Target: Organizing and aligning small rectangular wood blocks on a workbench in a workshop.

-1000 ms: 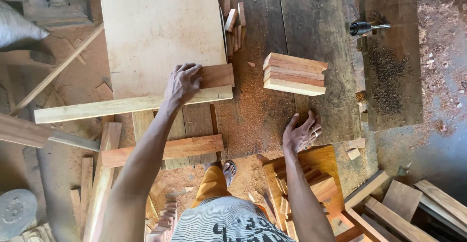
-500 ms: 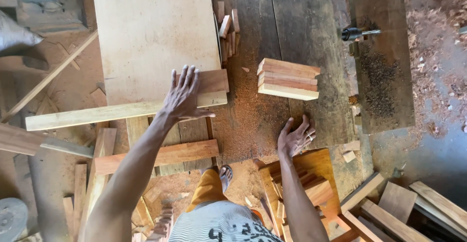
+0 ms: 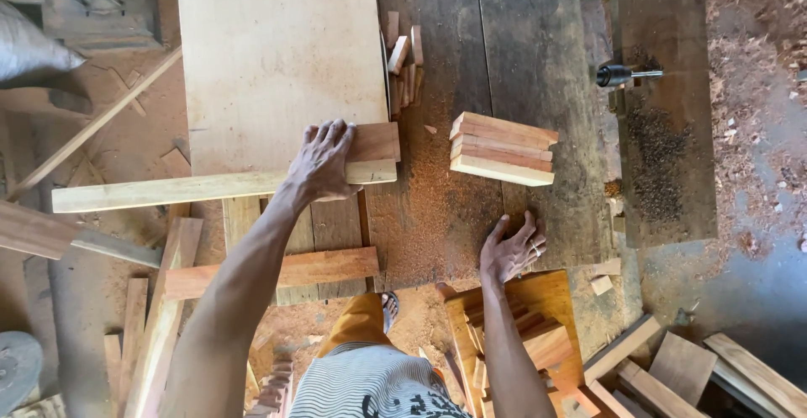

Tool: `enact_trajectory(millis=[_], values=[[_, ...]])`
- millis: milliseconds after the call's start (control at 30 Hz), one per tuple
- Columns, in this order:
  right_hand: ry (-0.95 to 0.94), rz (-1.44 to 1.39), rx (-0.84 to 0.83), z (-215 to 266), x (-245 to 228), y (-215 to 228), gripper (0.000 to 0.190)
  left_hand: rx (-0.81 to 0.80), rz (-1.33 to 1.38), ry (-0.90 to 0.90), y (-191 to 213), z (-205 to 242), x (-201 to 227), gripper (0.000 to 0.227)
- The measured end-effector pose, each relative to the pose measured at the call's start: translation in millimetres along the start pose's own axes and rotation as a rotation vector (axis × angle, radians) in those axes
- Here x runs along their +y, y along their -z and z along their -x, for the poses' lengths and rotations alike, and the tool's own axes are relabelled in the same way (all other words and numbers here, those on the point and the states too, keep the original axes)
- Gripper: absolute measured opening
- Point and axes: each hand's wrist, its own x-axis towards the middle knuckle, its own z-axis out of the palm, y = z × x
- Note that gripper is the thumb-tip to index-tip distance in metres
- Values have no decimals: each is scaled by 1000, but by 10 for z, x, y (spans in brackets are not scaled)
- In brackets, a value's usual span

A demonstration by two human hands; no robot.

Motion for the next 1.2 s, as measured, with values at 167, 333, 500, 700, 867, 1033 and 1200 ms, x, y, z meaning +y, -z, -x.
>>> enact_trajectory(millis=[167, 333, 500, 700, 867, 1033, 1200], values=[[-11, -25, -3, 9, 33, -26, 51, 8, 4, 5, -13, -72, -53, 126], [-9, -2, 0, 13, 59, -55, 50, -13, -18, 5, 29, -145, -91, 126], [-74, -20, -40, -6, 106, -111, 53, -1, -23, -4, -23, -283, -202, 127], [-44, 21, -22, 1, 153, -150, 53, 5, -31, -10, 84, -431, -275, 127], [-51, 33, -26, -2, 80, -101, 50, 15, -34, -5, 209, -573, -358, 128], [-4, -7, 11, 3, 85, -99, 50, 43, -15, -13, 293, -866, -523, 127], [-5, 0, 22, -3, 1, -17, 50, 81, -10, -47, 278, -868, -514, 126]])
